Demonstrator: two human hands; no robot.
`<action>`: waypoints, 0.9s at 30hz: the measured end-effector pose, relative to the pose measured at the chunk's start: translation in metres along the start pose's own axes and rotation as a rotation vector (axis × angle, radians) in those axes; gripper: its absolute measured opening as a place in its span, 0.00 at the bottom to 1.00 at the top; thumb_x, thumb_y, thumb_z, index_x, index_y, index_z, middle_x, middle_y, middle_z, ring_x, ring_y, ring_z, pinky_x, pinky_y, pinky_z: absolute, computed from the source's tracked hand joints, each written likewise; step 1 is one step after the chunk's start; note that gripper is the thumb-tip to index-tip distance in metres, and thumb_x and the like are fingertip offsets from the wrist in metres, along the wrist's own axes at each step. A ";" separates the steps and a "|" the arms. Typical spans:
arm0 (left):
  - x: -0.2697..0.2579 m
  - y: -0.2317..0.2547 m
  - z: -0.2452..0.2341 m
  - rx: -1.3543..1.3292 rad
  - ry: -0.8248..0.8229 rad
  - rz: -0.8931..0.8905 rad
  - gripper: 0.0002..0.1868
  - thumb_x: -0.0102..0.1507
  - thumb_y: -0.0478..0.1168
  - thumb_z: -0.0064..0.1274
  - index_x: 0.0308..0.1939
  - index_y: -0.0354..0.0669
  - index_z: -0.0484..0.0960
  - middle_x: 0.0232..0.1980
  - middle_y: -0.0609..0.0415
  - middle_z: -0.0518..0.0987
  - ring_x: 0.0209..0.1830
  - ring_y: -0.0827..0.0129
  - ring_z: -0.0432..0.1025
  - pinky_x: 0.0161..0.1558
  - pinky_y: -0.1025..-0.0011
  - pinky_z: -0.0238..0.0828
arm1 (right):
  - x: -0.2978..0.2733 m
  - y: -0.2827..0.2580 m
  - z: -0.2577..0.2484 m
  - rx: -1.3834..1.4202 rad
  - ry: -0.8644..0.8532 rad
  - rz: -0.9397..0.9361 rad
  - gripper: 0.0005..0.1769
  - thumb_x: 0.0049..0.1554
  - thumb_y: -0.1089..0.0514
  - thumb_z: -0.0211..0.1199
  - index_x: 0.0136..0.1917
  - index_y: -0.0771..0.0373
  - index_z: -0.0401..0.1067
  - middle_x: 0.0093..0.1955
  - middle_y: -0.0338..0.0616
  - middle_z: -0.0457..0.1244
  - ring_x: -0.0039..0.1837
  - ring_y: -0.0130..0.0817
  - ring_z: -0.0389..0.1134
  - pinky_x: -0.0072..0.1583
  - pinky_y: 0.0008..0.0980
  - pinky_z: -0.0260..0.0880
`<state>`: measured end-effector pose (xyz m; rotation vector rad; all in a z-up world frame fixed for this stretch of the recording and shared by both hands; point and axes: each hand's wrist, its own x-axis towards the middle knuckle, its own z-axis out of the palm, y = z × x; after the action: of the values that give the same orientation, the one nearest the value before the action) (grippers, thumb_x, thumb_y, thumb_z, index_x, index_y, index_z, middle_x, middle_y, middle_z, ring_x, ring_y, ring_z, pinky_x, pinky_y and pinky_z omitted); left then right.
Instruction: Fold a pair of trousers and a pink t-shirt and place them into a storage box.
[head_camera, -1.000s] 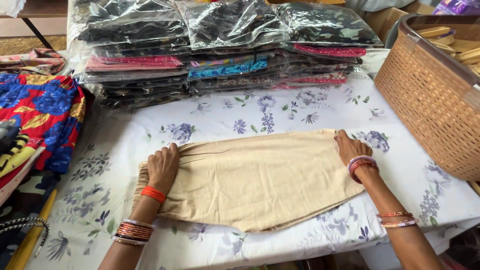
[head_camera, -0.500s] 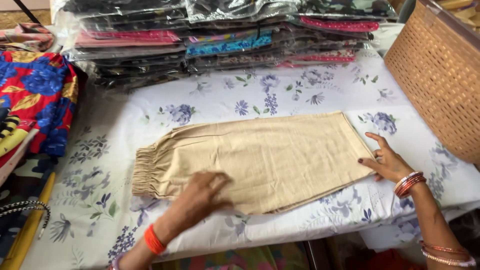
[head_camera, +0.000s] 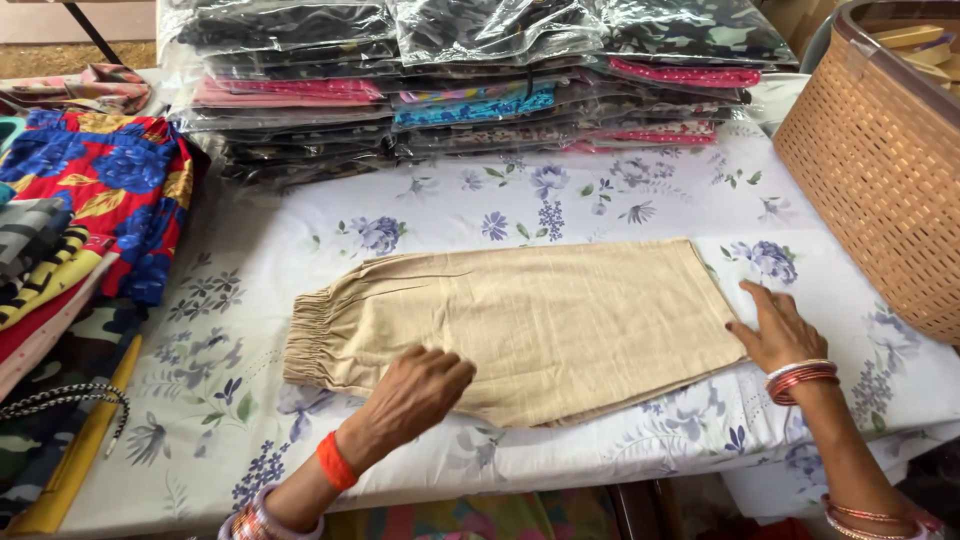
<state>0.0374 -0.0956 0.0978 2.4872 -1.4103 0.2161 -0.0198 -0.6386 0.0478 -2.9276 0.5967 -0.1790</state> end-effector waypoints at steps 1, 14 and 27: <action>0.009 -0.003 -0.002 0.000 -0.001 0.002 0.07 0.69 0.39 0.51 0.39 0.39 0.78 0.31 0.51 0.76 0.30 0.62 0.73 0.37 0.61 0.69 | -0.002 -0.022 -0.002 0.001 0.000 0.002 0.43 0.52 0.47 0.74 0.76 0.49 0.60 0.67 0.51 0.62 0.58 0.49 0.69 0.56 0.51 0.71; 0.095 -0.061 0.073 0.167 -0.178 -0.305 0.37 0.72 0.62 0.26 0.81 0.51 0.43 0.84 0.50 0.39 0.84 0.55 0.33 0.76 0.37 0.24 | 0.029 -0.257 0.071 -0.010 -0.116 -0.858 0.41 0.65 0.38 0.40 0.80 0.68 0.40 0.85 0.56 0.38 0.84 0.47 0.37 0.78 0.48 0.31; 0.023 -0.133 0.026 0.435 -0.278 -0.847 0.38 0.69 0.71 0.17 0.80 0.70 0.37 0.83 0.49 0.40 0.84 0.52 0.34 0.72 0.33 0.16 | 0.098 -0.060 0.054 -0.031 -0.063 0.009 0.41 0.65 0.37 0.38 0.83 0.60 0.36 0.87 0.44 0.33 0.86 0.39 0.28 0.81 0.53 0.23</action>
<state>0.1634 -0.0578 0.0571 3.3184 -0.2741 -0.0095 0.1009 -0.6162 0.0132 -2.9472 0.6087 -0.0763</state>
